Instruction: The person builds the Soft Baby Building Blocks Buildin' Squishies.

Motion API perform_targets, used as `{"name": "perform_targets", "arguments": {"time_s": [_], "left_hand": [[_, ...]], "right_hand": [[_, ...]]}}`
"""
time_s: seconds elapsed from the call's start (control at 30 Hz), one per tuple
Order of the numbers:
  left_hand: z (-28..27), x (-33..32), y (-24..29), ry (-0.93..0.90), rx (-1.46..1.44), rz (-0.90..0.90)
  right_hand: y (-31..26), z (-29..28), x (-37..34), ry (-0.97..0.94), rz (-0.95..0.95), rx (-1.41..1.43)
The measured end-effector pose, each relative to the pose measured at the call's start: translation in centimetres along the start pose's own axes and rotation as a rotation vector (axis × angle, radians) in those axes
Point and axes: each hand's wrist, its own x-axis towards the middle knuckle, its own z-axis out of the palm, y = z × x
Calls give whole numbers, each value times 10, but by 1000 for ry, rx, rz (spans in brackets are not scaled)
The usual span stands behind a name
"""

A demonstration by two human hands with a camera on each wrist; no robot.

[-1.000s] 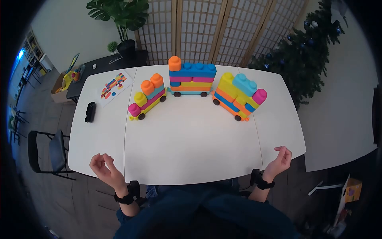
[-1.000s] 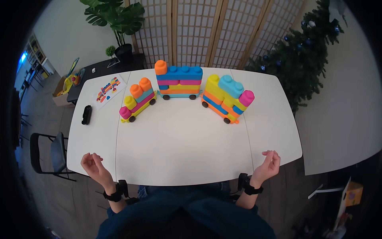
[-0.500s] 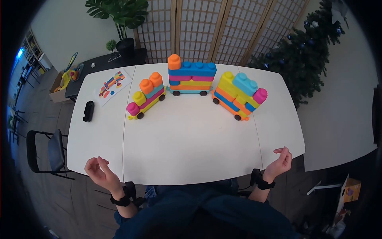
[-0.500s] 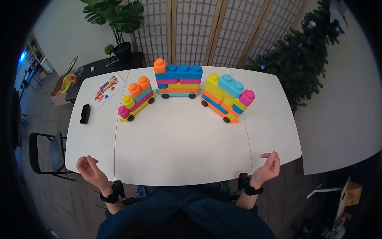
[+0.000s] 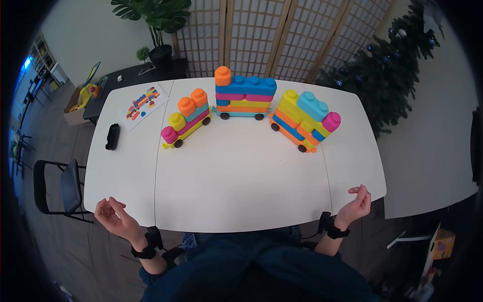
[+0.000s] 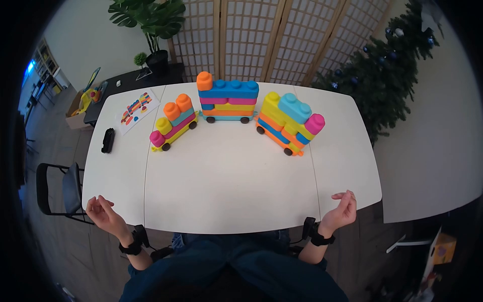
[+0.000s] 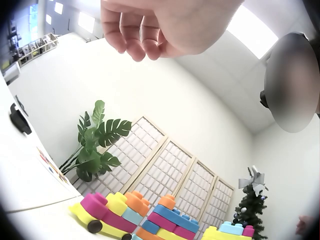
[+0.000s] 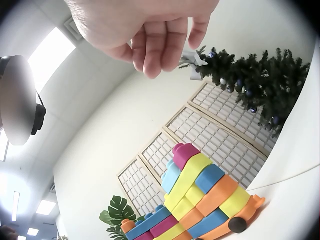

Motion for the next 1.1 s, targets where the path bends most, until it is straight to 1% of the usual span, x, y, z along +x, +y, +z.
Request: {"name": "perform_targets", "arguments": {"time_s": [0.2,0.27,0.33,0.43,0.5,0.53,0.6,0.67,0.73,0.77,0.8,0.83,0.87,0.9,0.93,1.0,1.03,1.07,1.1], "left_hand": [[-4,2,-4,14,9,-12],[-6,4,-3,13,15,-6],[-9,6,-2,17,27,-4],[-18,15,-9,26,122,11],[-23,30,-20,18,158,-115],[-23,41,-30,20,160,-116],[-19,70,-62,-188,312,-184],[-12,100,-126,-387,433,-202],[3,127,-226,-493,585,-58],[17,137,-259,-546,695,-44],[30,147,-276,-599,805,-29],[43,152,-266,-599,806,-25],[61,151,-246,-671,946,-38],[71,153,-238,-742,1086,-50],[78,156,-242,-742,1081,-40],[96,158,-268,-820,876,-49],[100,159,-277,-872,850,-54],[104,158,-277,-880,843,-51],[107,158,-278,-922,955,-19]], "right_hand": [[-2,-2,4,-30,-19,8],[-6,0,4,26,41,10],[-4,-1,4,37,47,2],[-5,-3,6,37,50,12],[-7,-4,9,28,52,27],[-7,-4,11,32,41,14],[-3,-8,14,34,29,2],[3,-10,16,25,-50,-42],[-3,-9,17,6,-26,-25],[-6,-9,17,-8,-4,-12],[-8,-9,17,-8,-3,-11],[-9,-9,16,-26,5,-4],[-11,-9,14,-42,13,3],[-12,-10,12,-35,16,3],[-12,-11,11,-61,-6,-10],[-16,-15,11,-76,-29,-30],[-18,-18,11,-87,-28,-55],[-20,-21,12,-101,-28,-80],[-20,-24,12,-99,-29,-87]]}}
